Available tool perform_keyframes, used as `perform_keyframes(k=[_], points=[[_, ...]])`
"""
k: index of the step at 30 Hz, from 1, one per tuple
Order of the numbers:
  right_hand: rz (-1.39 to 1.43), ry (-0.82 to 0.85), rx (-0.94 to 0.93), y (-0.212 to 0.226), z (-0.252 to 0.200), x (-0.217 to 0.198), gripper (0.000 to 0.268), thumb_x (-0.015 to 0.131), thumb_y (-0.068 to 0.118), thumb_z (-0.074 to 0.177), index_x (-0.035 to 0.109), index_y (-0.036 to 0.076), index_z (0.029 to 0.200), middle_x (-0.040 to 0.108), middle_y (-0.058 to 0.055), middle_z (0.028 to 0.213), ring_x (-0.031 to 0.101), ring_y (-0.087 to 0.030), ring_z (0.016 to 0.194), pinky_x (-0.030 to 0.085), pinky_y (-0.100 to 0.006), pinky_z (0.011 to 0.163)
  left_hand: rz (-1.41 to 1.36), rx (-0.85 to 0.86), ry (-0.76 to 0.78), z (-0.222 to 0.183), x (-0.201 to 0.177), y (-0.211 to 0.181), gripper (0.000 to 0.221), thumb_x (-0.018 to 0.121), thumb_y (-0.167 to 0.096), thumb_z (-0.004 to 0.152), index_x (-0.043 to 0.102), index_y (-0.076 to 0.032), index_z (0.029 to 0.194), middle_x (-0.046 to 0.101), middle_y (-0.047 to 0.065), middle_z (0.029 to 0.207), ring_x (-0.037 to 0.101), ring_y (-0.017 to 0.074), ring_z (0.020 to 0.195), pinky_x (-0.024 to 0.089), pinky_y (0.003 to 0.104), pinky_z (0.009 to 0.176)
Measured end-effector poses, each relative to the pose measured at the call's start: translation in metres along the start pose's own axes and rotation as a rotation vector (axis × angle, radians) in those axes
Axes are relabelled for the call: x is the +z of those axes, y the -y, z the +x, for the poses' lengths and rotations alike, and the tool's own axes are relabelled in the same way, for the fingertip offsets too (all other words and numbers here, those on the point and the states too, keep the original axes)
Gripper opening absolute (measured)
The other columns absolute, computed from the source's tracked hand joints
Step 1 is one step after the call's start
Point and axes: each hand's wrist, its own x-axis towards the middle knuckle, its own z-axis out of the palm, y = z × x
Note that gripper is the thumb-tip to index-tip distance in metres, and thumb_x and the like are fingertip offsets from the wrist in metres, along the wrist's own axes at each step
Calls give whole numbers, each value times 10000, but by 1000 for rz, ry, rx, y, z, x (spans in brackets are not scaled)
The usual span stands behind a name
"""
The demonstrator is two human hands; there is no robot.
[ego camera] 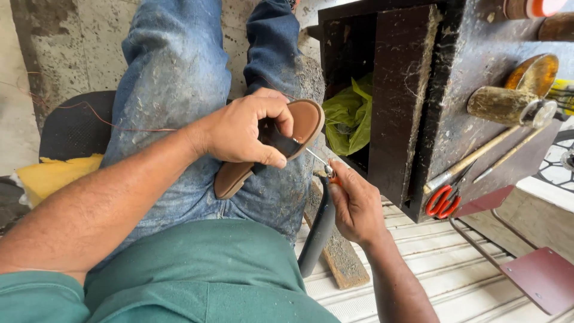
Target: Hand-stitching a leather sandal strap to the sole using an awl and thread
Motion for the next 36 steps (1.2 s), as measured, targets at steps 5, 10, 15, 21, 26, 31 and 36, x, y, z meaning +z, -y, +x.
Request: perform_keyframes(k=[5,10,15,21,26,31,36], points=[[-96,-100,-9,-5,-7,9,383,567,132,1017,627,43,1384,646,-191,896,666,-424,728,530,-478,599,68,30,-59,2,18,9,432,964,-199,604,746,-171,975,668,1,903,521,242,1344,345,412,1173],[566,0,383,1,-12,20,348,500,148,1036,657,64,1336,638,-151,623,599,-237,465,491,-352,433,118,46,-58,4,21,8,437,957,-190,607,730,-166,979,670,-3,846,516,257,1333,349,437,1178],[-480,-252,-169,12,-2,14,355,606,155,980,711,48,1301,626,-84,796,632,-278,567,495,-381,481,96,64,-66,3,25,27,435,978,-206,608,726,-169,961,654,-5,829,518,252,1311,354,437,1176],[837,201,293,2,14,7,477,455,42,1038,393,69,1509,672,-150,743,643,-198,536,548,-290,477,98,91,-131,-6,23,17,463,964,-218,612,684,-202,981,645,-2,1039,599,229,1170,431,447,1100],[349,-320,-167,-11,56,-40,708,695,161,1065,177,149,1547,431,-259,1543,561,-373,1321,570,-428,957,157,15,-225,-9,20,32,499,933,-229,644,683,-217,1076,590,76,1257,578,293,1311,416,459,1122],[-137,-660,-62,21,45,-9,490,715,-7,967,425,109,1345,674,-162,1256,690,-276,989,567,-364,827,316,85,-286,-9,23,20,387,835,-210,673,654,-191,1014,638,-7,974,557,223,1174,447,389,1012],[-124,-421,128,-13,49,64,396,807,216,896,662,95,1244,739,-168,1052,736,-404,950,594,-542,800,443,98,-278,-8,30,5,494,908,-257,663,693,-191,1102,688,62,1019,572,354,1246,445,515,1058]])
